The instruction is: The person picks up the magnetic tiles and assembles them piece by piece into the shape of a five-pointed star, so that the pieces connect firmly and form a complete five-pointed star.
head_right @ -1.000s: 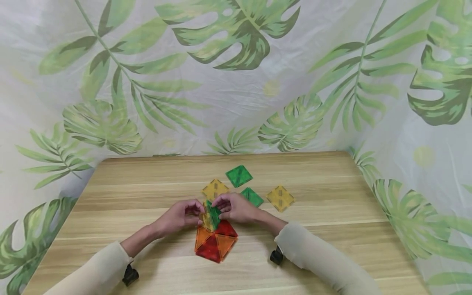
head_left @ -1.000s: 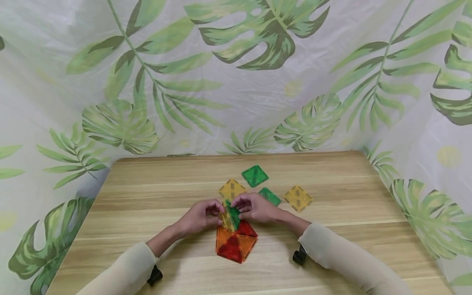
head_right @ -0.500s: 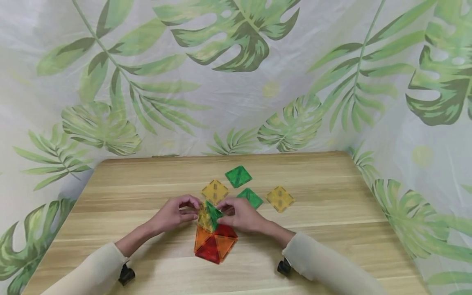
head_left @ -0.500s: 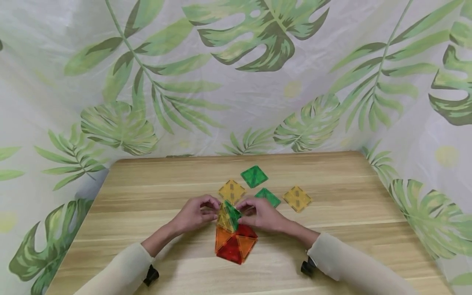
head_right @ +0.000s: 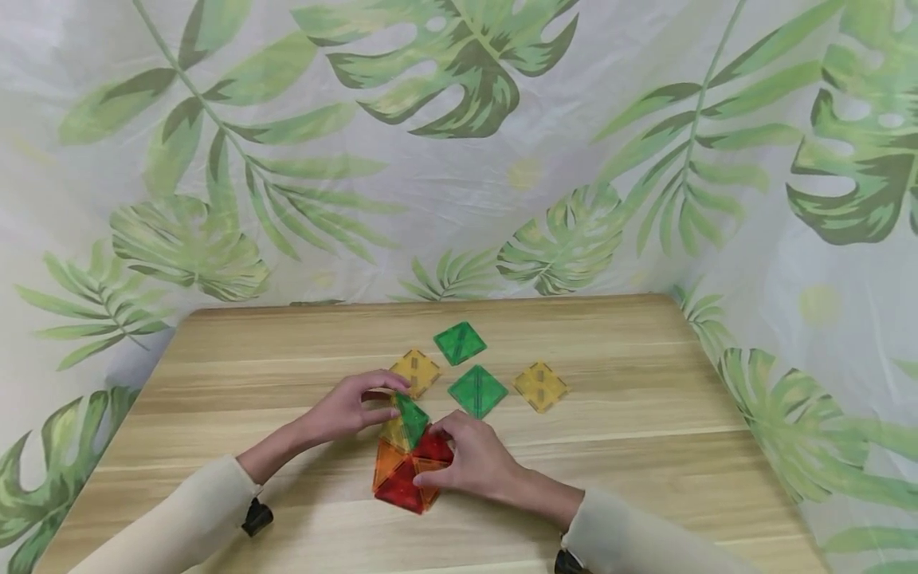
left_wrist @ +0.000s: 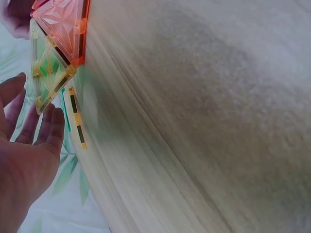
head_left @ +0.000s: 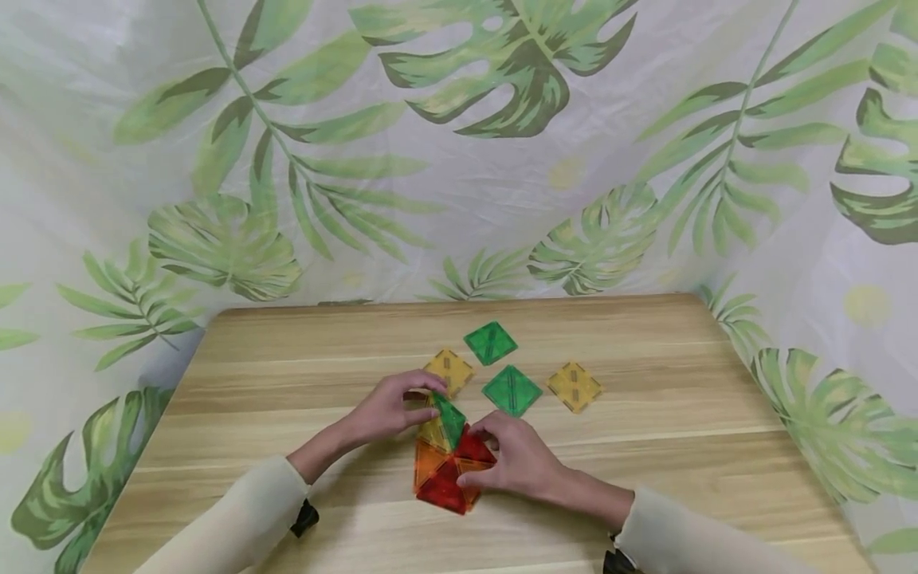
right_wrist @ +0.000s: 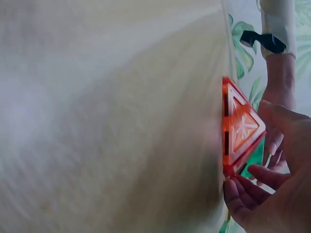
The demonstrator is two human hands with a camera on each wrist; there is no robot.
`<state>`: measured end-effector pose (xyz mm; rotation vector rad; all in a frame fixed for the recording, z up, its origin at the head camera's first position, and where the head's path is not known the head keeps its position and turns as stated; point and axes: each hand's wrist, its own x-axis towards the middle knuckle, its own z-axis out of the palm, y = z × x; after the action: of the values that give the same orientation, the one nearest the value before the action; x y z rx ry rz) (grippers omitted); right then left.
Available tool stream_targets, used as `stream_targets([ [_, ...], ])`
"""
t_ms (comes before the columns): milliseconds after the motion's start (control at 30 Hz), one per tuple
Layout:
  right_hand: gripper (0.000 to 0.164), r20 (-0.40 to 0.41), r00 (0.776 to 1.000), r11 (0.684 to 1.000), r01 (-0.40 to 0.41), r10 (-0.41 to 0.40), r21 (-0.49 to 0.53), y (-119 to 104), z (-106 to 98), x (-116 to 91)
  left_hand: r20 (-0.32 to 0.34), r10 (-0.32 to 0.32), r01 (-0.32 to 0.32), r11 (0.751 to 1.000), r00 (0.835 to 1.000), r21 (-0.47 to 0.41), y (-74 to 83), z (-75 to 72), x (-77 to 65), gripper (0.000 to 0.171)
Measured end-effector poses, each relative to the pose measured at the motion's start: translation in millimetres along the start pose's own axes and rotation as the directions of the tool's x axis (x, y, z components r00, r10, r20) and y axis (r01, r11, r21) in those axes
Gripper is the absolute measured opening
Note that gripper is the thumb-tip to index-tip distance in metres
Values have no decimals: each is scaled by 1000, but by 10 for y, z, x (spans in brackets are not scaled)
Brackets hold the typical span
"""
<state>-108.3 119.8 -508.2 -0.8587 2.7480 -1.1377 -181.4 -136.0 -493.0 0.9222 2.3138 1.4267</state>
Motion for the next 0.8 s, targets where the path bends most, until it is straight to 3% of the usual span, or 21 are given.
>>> stream_targets([
  [233, 61, -27, 998, 993, 52, -55, -109, -29, 67, -37, 29, 36, -39, 995, 999, 96, -11, -4, -54, 21],
  [600, 47, 34, 998, 997, 52, -50, -62, 12, 11, 56, -4, 55, -54, 981, 998, 186, -69, -147, -314, 24],
  [800, 41, 84, 992, 992, 100, -94, -72, 58, -26, 150, -12, 40, -36, 969, 999, 243, -47, -240, -514, 23],
])
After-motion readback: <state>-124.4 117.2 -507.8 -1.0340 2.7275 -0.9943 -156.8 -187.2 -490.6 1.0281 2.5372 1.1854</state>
